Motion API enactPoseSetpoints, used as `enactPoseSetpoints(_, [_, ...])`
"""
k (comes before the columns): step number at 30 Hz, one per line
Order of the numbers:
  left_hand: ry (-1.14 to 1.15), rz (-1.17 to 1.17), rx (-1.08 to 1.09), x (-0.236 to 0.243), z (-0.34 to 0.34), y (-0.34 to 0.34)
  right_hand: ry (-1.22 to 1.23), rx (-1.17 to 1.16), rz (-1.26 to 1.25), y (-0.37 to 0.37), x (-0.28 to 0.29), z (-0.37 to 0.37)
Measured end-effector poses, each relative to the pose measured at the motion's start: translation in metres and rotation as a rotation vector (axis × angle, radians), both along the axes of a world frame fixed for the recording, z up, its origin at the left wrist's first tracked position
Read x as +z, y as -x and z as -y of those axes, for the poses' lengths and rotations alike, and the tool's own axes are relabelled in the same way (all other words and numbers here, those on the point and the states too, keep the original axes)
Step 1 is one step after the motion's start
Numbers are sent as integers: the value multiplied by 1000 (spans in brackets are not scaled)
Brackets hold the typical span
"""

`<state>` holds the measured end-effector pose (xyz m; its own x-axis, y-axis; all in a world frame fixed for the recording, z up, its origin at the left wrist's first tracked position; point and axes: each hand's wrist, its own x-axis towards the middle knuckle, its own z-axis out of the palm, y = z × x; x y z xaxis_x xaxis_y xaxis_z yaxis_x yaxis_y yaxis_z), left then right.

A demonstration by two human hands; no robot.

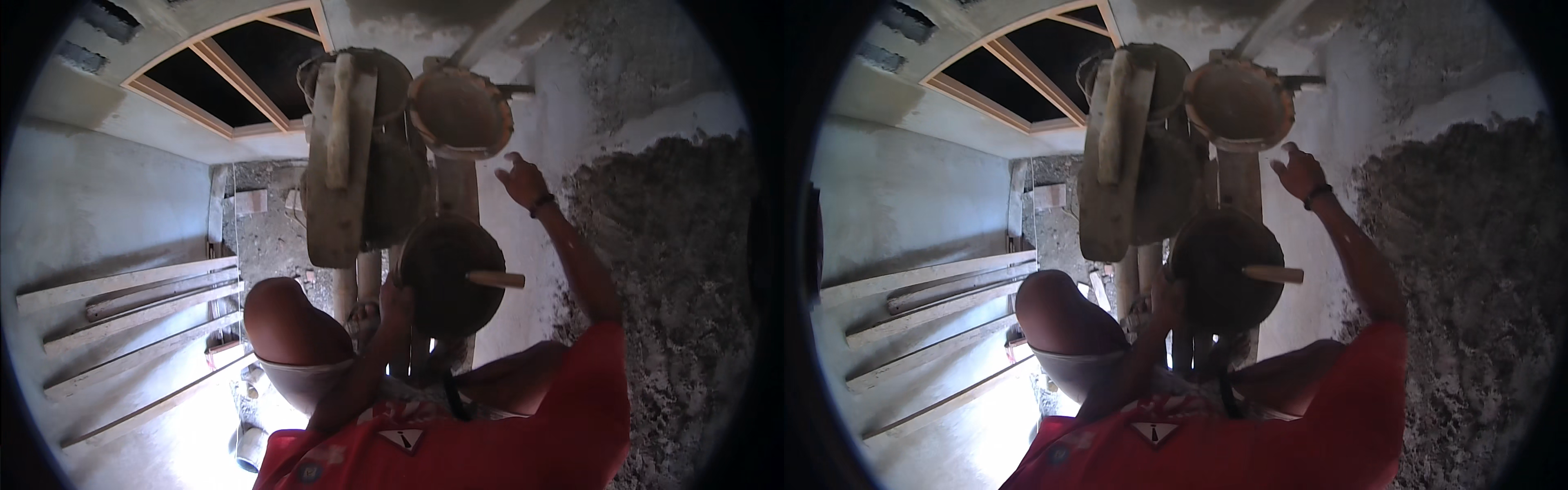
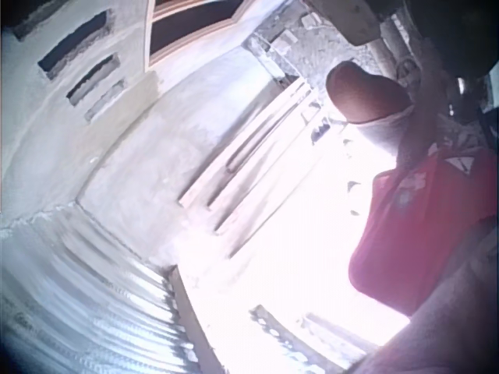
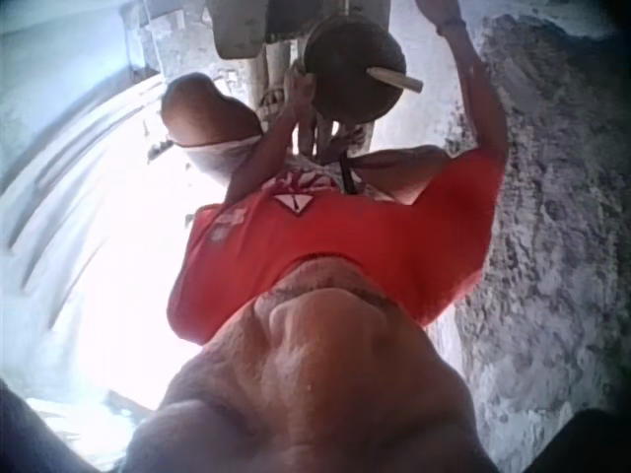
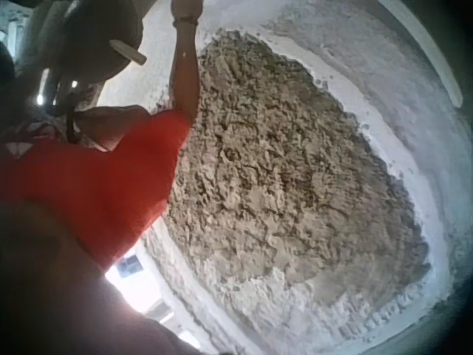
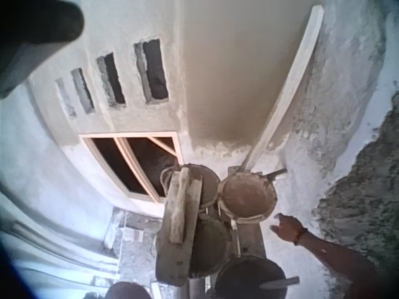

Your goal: The person applies mortar to a rough wall using a trowel, taking the mixture from a bucket while standing on a wooden scaffold.

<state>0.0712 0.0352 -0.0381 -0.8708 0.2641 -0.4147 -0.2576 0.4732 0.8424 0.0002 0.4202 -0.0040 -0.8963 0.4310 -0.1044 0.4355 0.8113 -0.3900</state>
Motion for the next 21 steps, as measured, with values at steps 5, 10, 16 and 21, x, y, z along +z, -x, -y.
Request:
enactPoseSetpoints(5, [17, 210, 45, 31, -12, 4, -49, 511, 996, -88, 114, 107])
enactPoseSetpoints(10, [-95, 57, -38, 2, -5, -8, -20, 651, 741, -156, 56, 132])
enactPoseSetpoints(16, [-307, 2, -63, 26, -13, -19, -168, 556, 706, -147, 138, 146])
enactPoseSetpoints(21, [-311, -193, -65, 20, -18, -22, -447, 609, 518, -124, 166, 133])
